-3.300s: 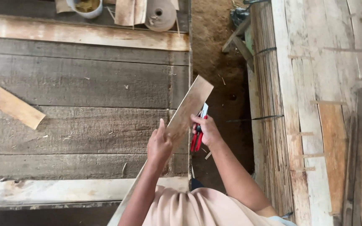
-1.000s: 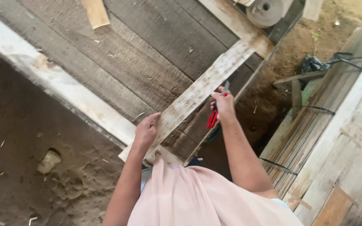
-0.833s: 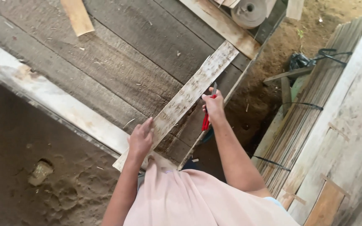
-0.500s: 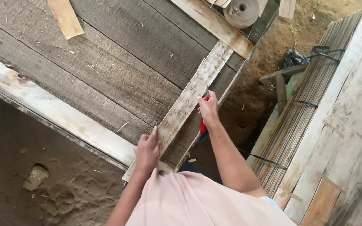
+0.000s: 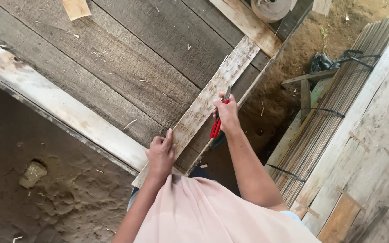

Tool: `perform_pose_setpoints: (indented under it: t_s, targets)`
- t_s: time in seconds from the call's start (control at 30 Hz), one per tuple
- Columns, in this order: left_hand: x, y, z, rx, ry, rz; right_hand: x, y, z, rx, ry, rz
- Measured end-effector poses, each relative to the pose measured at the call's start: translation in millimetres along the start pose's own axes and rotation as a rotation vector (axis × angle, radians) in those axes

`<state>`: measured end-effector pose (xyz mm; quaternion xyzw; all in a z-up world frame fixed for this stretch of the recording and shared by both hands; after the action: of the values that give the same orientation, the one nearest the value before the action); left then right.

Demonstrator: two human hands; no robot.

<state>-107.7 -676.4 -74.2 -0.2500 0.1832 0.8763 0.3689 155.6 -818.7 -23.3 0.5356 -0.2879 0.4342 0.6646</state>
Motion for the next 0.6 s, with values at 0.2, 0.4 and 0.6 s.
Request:
perform_pose_setpoints:
  t_s: [0.2,0.4,0.6]
  targets:
    - [-13.2,-0.9,10.7,-0.081,-0.068,-0.05,-5.2,3.1,-9.4,0.124,-0.027,-0.131]
    - [-26.7,-1.8,30.5,-0.129,-0.031,-0.083,-18.7,6.8,-46.2,0.28,0.26,-0.029]
    - [-25.1,-14.4,39.5,-0.153,0.007,-0.139,-11.5,-9.9,-85.8,0.261,1.159,0.144]
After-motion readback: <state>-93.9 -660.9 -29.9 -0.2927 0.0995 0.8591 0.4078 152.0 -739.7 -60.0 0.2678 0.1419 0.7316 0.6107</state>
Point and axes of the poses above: each hand's wrist, its own y-axis away from the middle knuckle, its own z-axis out of the back of the hand, x = y × z, the point moved 8 cm from there along -y, towards the middle knuckle, and after that the axes turned 6 degrees about -x, right-handed, at the moved point
